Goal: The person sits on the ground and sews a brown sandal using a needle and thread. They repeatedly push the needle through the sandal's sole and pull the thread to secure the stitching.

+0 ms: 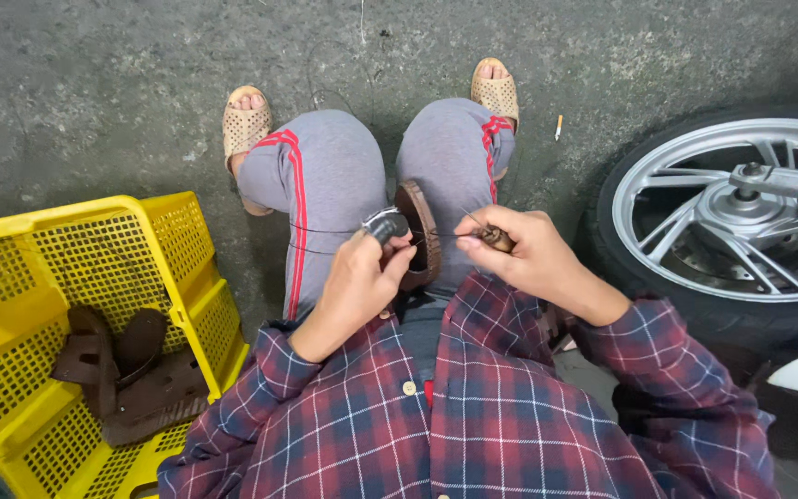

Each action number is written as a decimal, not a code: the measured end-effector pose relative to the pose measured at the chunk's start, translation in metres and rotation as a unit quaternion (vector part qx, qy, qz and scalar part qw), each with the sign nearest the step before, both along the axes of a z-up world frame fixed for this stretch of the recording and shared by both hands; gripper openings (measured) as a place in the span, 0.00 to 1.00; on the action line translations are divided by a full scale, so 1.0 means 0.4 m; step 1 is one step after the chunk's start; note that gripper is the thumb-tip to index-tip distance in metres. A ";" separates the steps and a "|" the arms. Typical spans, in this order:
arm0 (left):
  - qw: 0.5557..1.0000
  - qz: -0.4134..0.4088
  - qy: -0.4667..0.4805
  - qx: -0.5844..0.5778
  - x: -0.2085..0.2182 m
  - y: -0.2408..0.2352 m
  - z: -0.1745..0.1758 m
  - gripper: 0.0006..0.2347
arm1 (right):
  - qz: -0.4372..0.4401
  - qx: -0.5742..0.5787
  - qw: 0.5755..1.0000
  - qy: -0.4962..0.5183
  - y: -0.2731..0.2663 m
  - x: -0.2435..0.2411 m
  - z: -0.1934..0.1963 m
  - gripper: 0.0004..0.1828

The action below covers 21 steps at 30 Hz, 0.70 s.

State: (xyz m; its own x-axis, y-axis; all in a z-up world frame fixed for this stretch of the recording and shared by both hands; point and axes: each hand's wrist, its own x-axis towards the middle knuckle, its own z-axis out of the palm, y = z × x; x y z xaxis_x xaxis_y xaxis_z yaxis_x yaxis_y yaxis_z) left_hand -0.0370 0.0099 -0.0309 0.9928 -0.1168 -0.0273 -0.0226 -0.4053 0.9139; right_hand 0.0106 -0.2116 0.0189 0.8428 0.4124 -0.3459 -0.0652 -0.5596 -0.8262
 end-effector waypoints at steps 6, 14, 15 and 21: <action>0.998 0.013 0.041 -0.053 0.012 0.004 0.021 0.04 | -0.041 0.067 0.997 -0.014 0.014 -0.006 0.022 0.11; 0.968 -0.026 -0.135 0.210 0.019 0.005 0.008 0.14 | -0.039 0.045 0.997 -0.056 -0.034 0.004 0.028 0.16; 0.968 -0.026 -0.135 0.210 0.026 0.008 0.011 0.14 | -0.038 0.045 0.997 -0.057 -0.032 0.002 0.030 0.16; 0.909 0.078 -0.210 0.352 0.095 0.155 -0.016 0.12 | -0.027 0.024 0.998 -0.046 -0.006 0.019 0.095 0.16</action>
